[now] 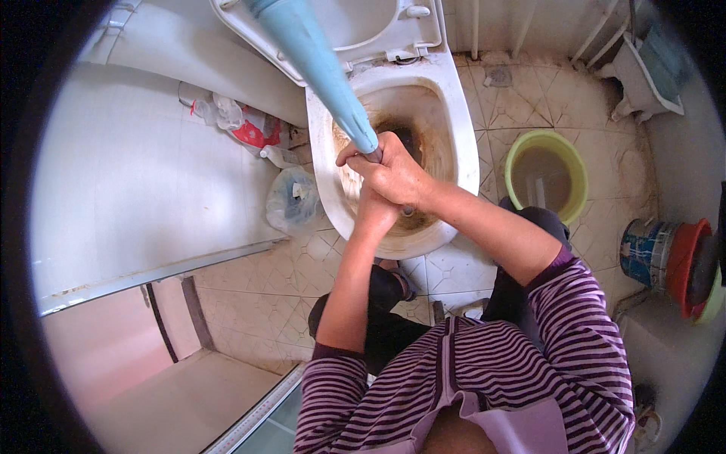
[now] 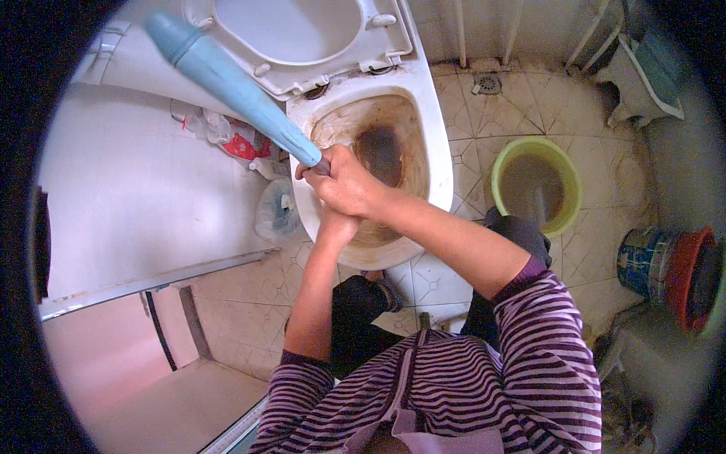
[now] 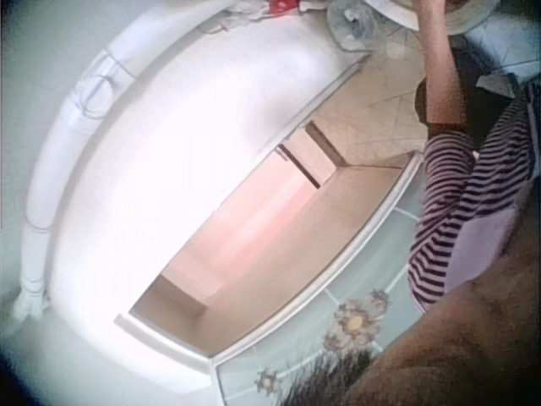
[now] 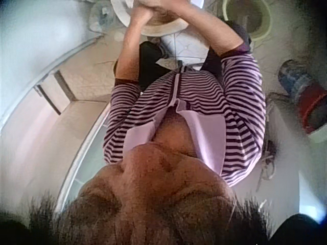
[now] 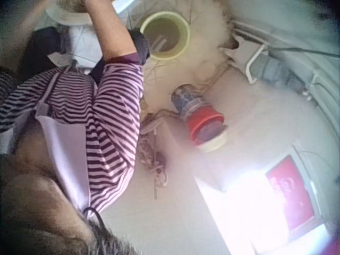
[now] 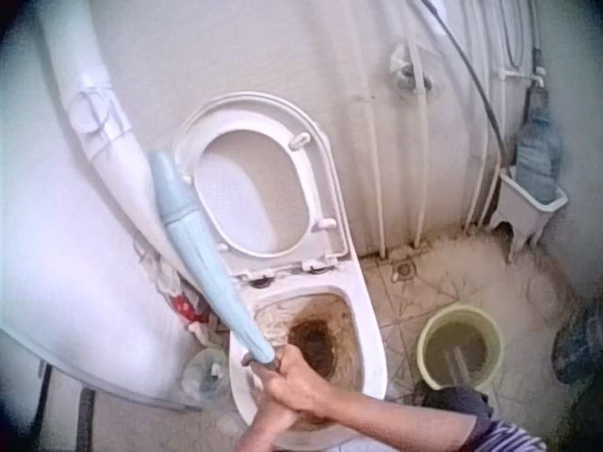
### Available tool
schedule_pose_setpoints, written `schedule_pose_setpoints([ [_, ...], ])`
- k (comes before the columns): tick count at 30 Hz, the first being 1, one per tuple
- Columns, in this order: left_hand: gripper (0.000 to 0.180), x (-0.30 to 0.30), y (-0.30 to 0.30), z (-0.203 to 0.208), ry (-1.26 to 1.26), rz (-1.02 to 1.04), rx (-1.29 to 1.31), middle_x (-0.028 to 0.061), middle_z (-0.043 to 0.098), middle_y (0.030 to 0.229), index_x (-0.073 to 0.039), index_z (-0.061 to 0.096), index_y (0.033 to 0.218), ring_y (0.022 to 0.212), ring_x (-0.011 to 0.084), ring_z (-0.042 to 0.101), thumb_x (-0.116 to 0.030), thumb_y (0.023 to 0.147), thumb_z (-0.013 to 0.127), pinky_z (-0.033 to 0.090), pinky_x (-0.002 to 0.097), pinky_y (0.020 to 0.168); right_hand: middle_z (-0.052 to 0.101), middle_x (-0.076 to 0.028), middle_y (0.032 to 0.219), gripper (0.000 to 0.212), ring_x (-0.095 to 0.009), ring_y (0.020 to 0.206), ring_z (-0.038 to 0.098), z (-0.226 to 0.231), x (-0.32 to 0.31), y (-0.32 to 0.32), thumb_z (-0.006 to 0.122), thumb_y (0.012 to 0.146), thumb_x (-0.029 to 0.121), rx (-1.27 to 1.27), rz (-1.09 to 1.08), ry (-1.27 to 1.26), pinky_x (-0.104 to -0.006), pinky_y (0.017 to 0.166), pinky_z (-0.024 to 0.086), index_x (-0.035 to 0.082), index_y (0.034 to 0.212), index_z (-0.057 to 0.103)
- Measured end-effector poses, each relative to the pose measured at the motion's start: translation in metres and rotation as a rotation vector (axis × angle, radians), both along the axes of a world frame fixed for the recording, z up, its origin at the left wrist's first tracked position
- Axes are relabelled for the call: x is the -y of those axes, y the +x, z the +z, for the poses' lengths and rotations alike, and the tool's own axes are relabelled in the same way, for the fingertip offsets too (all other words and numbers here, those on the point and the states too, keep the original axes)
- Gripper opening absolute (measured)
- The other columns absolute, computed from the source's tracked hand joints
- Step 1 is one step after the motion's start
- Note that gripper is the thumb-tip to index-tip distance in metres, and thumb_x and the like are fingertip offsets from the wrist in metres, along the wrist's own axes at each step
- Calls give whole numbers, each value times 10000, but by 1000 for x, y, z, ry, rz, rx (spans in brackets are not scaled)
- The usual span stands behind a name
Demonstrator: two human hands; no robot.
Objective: The person scrubs the inside of a dirty toilet bowl using a long-handled toilet brush. They repeatedly scrub the stained surfaces and dip the brush into a yellow bucket of water to rinse it.
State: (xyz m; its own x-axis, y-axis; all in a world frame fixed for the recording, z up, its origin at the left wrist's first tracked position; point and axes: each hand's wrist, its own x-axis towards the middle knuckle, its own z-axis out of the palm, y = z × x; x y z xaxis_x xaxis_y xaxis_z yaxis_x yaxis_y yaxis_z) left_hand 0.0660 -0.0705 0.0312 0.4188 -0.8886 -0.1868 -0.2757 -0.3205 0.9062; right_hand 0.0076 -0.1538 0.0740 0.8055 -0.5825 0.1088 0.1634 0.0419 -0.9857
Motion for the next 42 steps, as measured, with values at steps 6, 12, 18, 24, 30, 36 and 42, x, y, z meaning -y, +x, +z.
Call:
schedule_pose_setpoints([
  [6, 365, -28, 31, -74, -131, 164, -223, 41, 460, 1108, 0, 392, 1190, 1031, 143, 452, -152, 893, 540, 414, 305, 880, 565, -82, 638, 184, -120, 638, 508, 29, -19, 27, 555, 802, 136, -149, 194, -96, -293, 630, 437, 10, 872, 670],
  [12, 340, -38, 61, 0, -152, 216, 6, 101, 503, 1105, -14, 430, 1176, 1035, 173, 494, -197, 903, 518, 431, 336, 859, 591, -47, 643, 113, -101, 628, 513, -2, -50, 76, 610, 794, 88, 157, 151, 105, -296, 611, 451, 7, 855, 661],
  [18, 419, -28, 30, -21, -161, 281, 84, 212, 543, 1155, 4, 428, 1218, 1082, 264, 538, -222, 876, 513, 440, 385, 854, 647, -67, 782, 147, -121, 768, 571, 6, -29, 50, 571, 803, 80, -12, 156, -95, -282, 738, 457, 5, 875, 674],
  [24, 314, 6, -7, -26, -94, 296, 97, 235, 616, 1032, -2, 553, 1071, 1016, 351, 581, -227, 854, 529, 448, 429, 859, 609, -67, 724, 167, -127, 689, 545, 22, -2, 24, 547, 774, 74, -238, 229, -262, -287, 677, 447, -8, 857, 666],
  [30, 223, -15, 32, -26, -139, 133, -32, 175, 653, 979, -18, 619, 934, 955, 304, 615, -208, 820, 586, 477, 374, 813, 512, -1, 605, 150, -55, 497, 427, 3, -33, 39, 575, 774, 10, -45, -75, -92, -206, 456, 326, -45, 884, 660],
  [36, 160, -37, 46, 0, -22, 193, -47, 172, 666, 842, -52, 646, 859, 811, 319, 648, -177, 777, 589, 505, 394, 703, 498, 24, 617, 147, -39, 467, 392, 0, -42, 52, 549, 819, 4, 119, 55, 135, -202, 416, 272, -4, 893, 676],
  [42, 208, 11, -3, -46, -178, 320, 41, 210, 649, 905, -34, 636, 895, 902, 373, 617, -198, 827, 529, 491, 428, 741, 458, 40, 567, 145, -39, 453, 373, 1, -9, 29, 525, 820, -13, -173, 106, -140, -203, 401, 270, -40, 874, 657],
])
